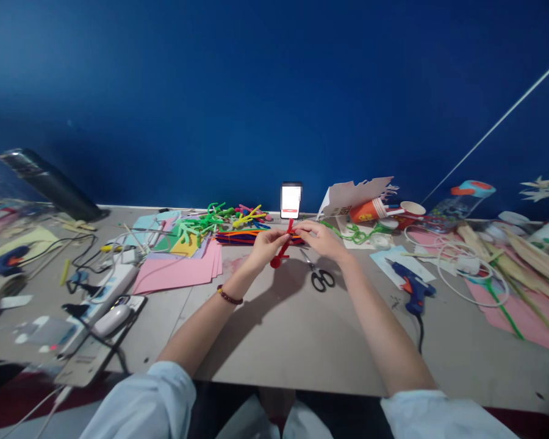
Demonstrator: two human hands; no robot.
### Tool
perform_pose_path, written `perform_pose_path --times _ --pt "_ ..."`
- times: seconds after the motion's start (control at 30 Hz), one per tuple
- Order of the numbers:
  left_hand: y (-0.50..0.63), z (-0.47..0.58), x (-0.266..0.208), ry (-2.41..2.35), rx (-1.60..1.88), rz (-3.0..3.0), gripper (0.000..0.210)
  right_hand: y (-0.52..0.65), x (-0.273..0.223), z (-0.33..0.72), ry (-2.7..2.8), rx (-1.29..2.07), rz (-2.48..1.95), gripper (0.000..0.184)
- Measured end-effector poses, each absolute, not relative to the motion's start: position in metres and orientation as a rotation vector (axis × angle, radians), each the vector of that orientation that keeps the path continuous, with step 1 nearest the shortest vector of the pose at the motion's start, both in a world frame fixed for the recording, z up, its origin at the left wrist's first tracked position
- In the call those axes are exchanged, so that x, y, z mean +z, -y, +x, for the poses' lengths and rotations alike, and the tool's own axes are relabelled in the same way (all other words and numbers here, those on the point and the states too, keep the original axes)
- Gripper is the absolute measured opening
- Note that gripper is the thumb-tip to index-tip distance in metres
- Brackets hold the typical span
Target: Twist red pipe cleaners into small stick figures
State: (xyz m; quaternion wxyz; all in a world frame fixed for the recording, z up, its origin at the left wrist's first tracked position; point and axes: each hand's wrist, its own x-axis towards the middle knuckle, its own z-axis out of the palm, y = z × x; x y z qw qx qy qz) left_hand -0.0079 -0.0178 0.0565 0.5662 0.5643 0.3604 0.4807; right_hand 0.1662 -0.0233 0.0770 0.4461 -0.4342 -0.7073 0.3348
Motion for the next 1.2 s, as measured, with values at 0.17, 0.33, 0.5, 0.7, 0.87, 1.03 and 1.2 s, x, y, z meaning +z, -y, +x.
perform_pose_path --times 0.17,0.33,0.5,0.7,0.87,1.03,1.2 --pt "0.021 -0.01 0.062 -0.701 0.958 1.256 0.03 0.023 0.078 0.179 1.691 1.095 -1.04 0.017" --pt "0.026 -0.009 0.056 -0.543 0.796 1.163 0.03 0.021 0.072 0.184 1.658 1.381 -0.882 0.023" --pt "0.036 -0.003 0.051 -0.334 0.67 1.124 0.034 0.021 0.065 0.184 1.677 1.461 -0.756 0.021" --pt "0.04 0.002 0.047 -0.296 0.692 1.051 0.039 0.029 0.066 0.171 1.608 1.659 -0.693 0.027" --pt "0.036 -0.001 0.043 -0.402 0.749 1.017 0.038 0.031 0.064 0.163 1.467 1.651 -0.686 0.028" --pt "0.032 -0.002 0.049 -0.505 0.848 1.028 0.035 0.026 0.06 0.16 1.296 1.658 -0.771 0.028" --pt "0.023 -0.005 0.057 -0.759 1.019 1.246 0.036 0.017 0.057 0.159 1.189 1.485 -0.872 0.029"
